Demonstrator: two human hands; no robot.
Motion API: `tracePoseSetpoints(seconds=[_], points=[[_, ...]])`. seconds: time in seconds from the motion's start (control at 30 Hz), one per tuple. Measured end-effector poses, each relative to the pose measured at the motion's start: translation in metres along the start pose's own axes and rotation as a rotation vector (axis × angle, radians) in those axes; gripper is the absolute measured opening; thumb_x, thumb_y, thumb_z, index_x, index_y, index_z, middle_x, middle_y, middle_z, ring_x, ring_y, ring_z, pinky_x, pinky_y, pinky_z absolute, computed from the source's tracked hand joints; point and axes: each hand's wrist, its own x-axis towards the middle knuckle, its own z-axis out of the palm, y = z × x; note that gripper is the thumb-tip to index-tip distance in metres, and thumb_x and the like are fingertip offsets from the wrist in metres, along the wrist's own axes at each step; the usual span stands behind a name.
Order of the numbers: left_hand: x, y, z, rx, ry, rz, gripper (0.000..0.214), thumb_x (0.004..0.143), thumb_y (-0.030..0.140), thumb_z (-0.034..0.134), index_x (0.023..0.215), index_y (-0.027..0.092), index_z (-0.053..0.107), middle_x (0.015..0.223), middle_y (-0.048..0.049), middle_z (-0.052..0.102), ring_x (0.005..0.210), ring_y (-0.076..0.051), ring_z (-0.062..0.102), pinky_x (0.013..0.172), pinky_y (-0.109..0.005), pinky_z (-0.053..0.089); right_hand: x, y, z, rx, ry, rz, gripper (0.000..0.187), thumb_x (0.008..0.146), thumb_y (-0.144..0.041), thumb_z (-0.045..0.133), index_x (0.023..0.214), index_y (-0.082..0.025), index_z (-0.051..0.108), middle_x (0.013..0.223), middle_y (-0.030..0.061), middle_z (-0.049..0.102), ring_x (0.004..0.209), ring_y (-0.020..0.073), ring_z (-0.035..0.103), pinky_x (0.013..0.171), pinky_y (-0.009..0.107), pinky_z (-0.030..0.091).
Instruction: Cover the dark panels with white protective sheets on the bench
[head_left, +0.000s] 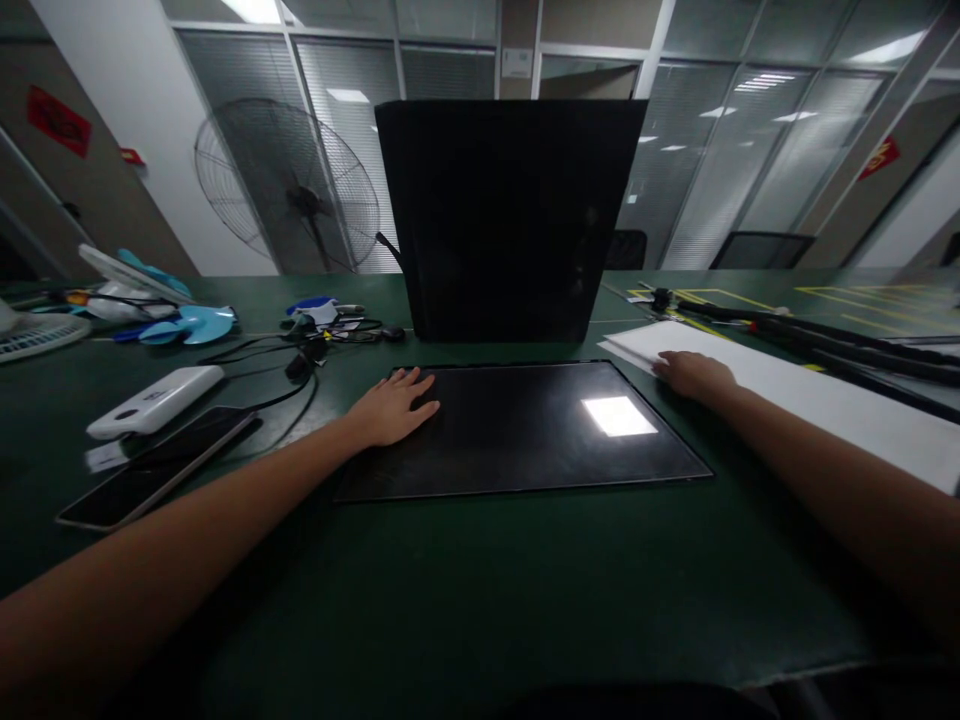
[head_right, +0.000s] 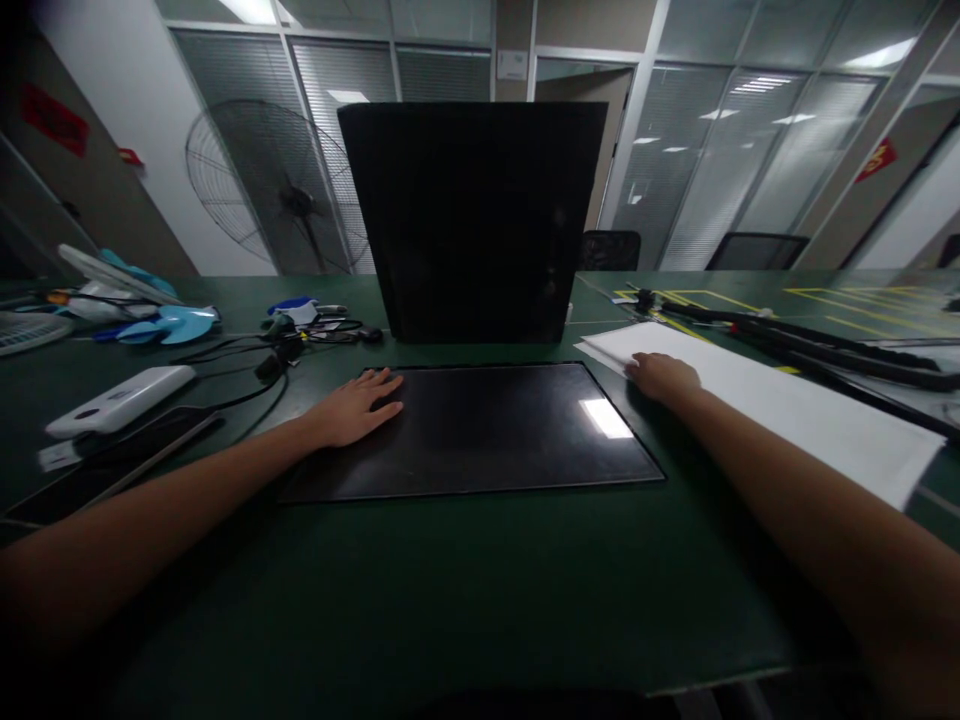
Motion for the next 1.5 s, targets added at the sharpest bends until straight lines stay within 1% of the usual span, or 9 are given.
tracePoseSetpoints(seconds=[0.2, 0.4, 0.57, 0.73, 0.87, 1.03, 1.2, 1.37, 1.5], points=[[0.002, 0.0, -0.001, -0.007, 0.017, -0.041, 0.078, 0.102, 0.065, 0.035, 0.162, 0.017, 0.043, 0.171, -0.016, 0.035, 0.156, -0.041, 0.034, 0.123, -0.055, 0.032, -0.015, -0.01, -0.019, -0.064, 0.081, 0.06, 0.047, 0.103, -0.036, 0.041, 0.114, -0.005, 0.076, 0.114, 0.0343, 0.069, 0.096, 0.0373, 0.069, 0.08, 0.049, 0.05], [0.007, -0.002, 0.0, 0.017, 0.053, -0.078, 0.069, 0.102, 0.06, 0.037, 0.156, 0.02, 0.053, 0.167, -0.0144, 0.043, 0.151, -0.042, 0.042, 0.119, -0.056, 0.037, -0.037, -0.045, -0.054, -0.116, 0.224, 0.062, 0.051, 0.103, -0.043, 0.035, 0.112, -0.013, 0.076, 0.111, 0.0285, 0.072, 0.092, 0.0383, 0.069, 0.073, 0.048, 0.049], [0.01, -0.007, -0.003, 0.027, 0.053, -0.106, 0.066, 0.102, 0.056, 0.036, 0.155, 0.021, 0.054, 0.167, -0.0121, 0.043, 0.152, -0.039, 0.042, 0.12, -0.054, 0.038, -0.098, -0.125, -0.089, -0.243, 0.348, -0.266, 0.044, 0.103, -0.038, 0.037, 0.101, -0.013, 0.073, 0.097, 0.0203, 0.075, 0.076, 0.031, 0.069, 0.062, 0.037, 0.04], [0.011, -0.009, -0.008, -0.14, 0.122, -0.143, 0.067, 0.106, 0.057, 0.022, 0.138, 0.021, 0.069, 0.155, -0.0107, 0.059, 0.146, -0.033, 0.052, 0.118, -0.045, 0.041, -0.179, -0.188, -0.105, -0.135, 0.161, -0.788, 0.029, 0.102, -0.034, 0.048, 0.098, -0.016, 0.071, 0.09, 0.0112, 0.074, 0.07, 0.0211, 0.067, 0.057, 0.031, 0.035], [0.01, -0.011, -0.008, -0.322, 0.199, -0.179, 0.075, 0.104, 0.066, 0.019, 0.119, 0.02, 0.076, 0.129, -0.0119, 0.076, 0.124, -0.034, 0.069, 0.108, -0.042, 0.05, -0.207, -0.202, -0.099, 0.052, 0.083, -1.03, 0.03, 0.104, -0.036, 0.051, 0.111, -0.017, 0.072, 0.106, 0.0114, 0.076, 0.088, 0.0226, 0.07, 0.071, 0.033, 0.05], [0.014, -0.018, -0.005, -0.487, 0.257, -0.166, 0.073, 0.101, 0.068, 0.027, 0.135, 0.019, 0.069, 0.147, -0.0077, 0.067, 0.139, -0.029, 0.059, 0.116, -0.035, 0.044, -0.203, -0.2, -0.086, 0.367, -0.011, -1.17, 0.04, 0.103, -0.044, 0.055, 0.137, -0.024, 0.066, 0.146, 0.0088, 0.064, 0.13, 0.0262, 0.062, 0.108, 0.046, 0.051], [0.02, -0.017, -0.007, -0.361, 0.119, -0.173, 0.08, 0.08, 0.064, 0.07, 0.146, 0.019, 0.062, 0.157, -0.0111, 0.057, 0.143, -0.031, 0.056, 0.121, -0.039, 0.04, -0.179, -0.19, -0.082, 0.764, 0.047, -0.972, 0.037, 0.096, -0.044, 0.066, 0.131, -0.031, 0.069, 0.129, 0.0054, 0.072, 0.115, 0.024, 0.068, 0.098, 0.046, 0.059], [0.02, -0.02, -0.008, -0.412, 0.145, -0.186, 0.073, 0.079, 0.06, 0.074, 0.142, 0.023, 0.066, 0.16, -0.0103, 0.053, 0.142, -0.03, 0.057, 0.12, -0.039, 0.042, -0.115, -0.148, -0.072, 0.851, 0.241, -0.546, 0.033, 0.087, -0.047, 0.075, 0.109, -0.023, 0.075, 0.1, 0.0066, 0.078, 0.089, 0.0249, 0.074, 0.084, 0.044, 0.061], [0.02, -0.027, -0.01, -0.405, 0.139, -0.213, 0.07, 0.079, 0.062, 0.076, 0.135, 0.021, 0.072, 0.165, -0.0115, 0.046, 0.142, -0.032, 0.057, 0.119, -0.038, 0.042, -0.061, -0.09, -0.051, 0.669, 0.29, -0.262, 0.026, 0.084, -0.041, 0.075, 0.102, -0.022, 0.078, 0.095, 0.0064, 0.08, 0.088, 0.0257, 0.075, 0.088, 0.039, 0.058]])
